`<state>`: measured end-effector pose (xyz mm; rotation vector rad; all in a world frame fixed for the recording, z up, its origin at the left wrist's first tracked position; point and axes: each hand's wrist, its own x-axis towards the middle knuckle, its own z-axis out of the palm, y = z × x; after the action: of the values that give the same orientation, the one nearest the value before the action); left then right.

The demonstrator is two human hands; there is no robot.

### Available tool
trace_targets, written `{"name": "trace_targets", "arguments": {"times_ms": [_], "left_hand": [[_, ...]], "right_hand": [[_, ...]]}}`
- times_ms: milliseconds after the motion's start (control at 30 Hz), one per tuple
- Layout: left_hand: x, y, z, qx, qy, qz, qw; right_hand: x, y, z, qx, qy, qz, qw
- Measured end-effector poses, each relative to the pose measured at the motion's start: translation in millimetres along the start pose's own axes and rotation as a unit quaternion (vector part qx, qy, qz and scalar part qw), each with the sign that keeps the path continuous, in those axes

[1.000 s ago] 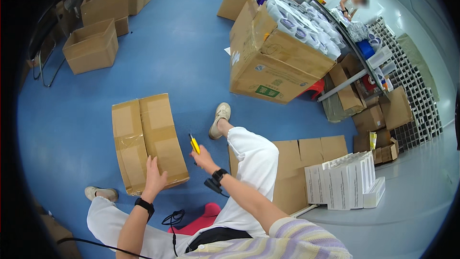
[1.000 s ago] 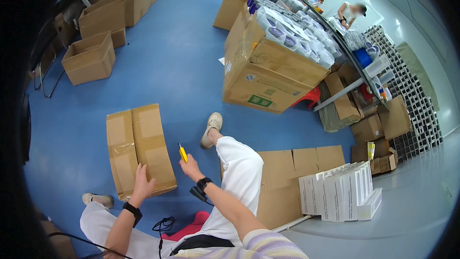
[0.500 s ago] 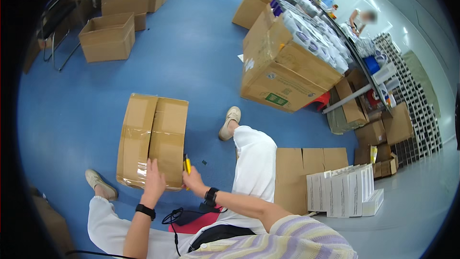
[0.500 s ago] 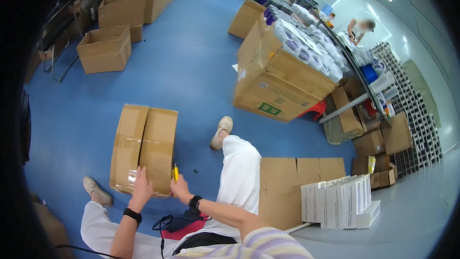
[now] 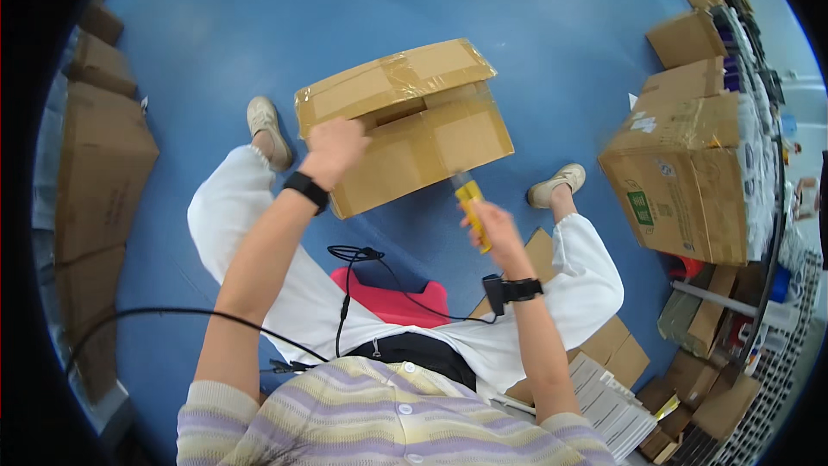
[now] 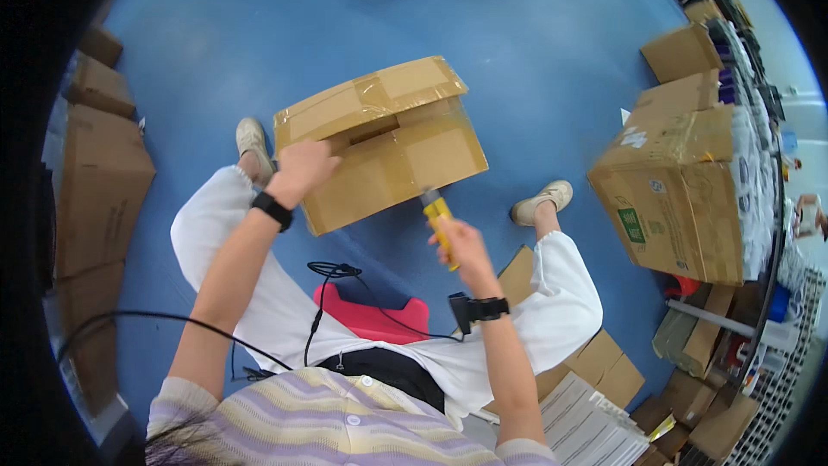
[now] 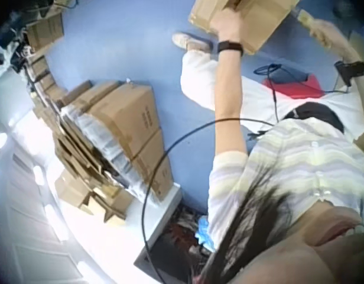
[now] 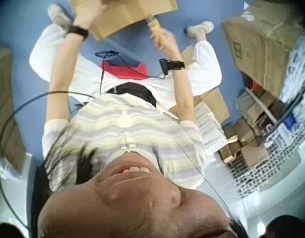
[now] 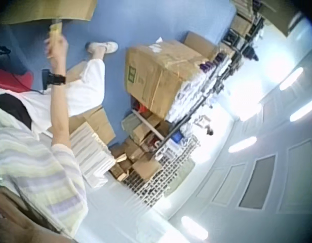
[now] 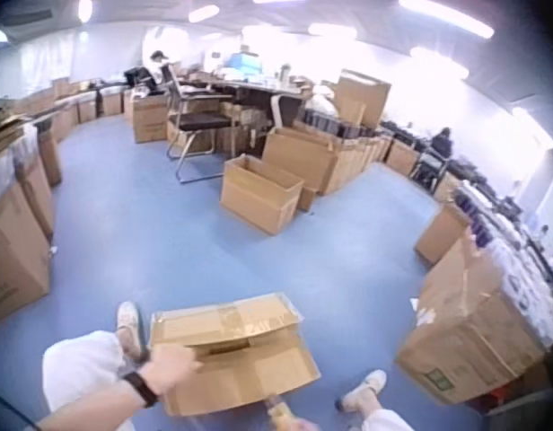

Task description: Unpacking items from cardboard boxes using a utility knife.

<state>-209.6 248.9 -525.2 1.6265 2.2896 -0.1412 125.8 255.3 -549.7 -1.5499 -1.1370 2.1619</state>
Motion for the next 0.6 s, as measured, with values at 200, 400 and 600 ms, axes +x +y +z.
{"name": "trace_targets", "arguments": {"times_ms": [200,400,600], "left_hand": [[28.1,48.2,30.7,-0.114,-0.062,0.074,0.989],[36.6,82.2,38.5,-0.043,0.016,0.085,0.995],[28.7,79.4,7.7,-0.065,0.052,0.125,0.989]], "right_hand": [[35.7,-84.7,-30.5,-0.044,0.097,-0.121,0.987],[105.4,-129.4,-72.3,-0.268,0.161,-0.222,0.924],[138.5,-149.9,-88.0,-0.303,0.095,-0.231,0.919]]}}
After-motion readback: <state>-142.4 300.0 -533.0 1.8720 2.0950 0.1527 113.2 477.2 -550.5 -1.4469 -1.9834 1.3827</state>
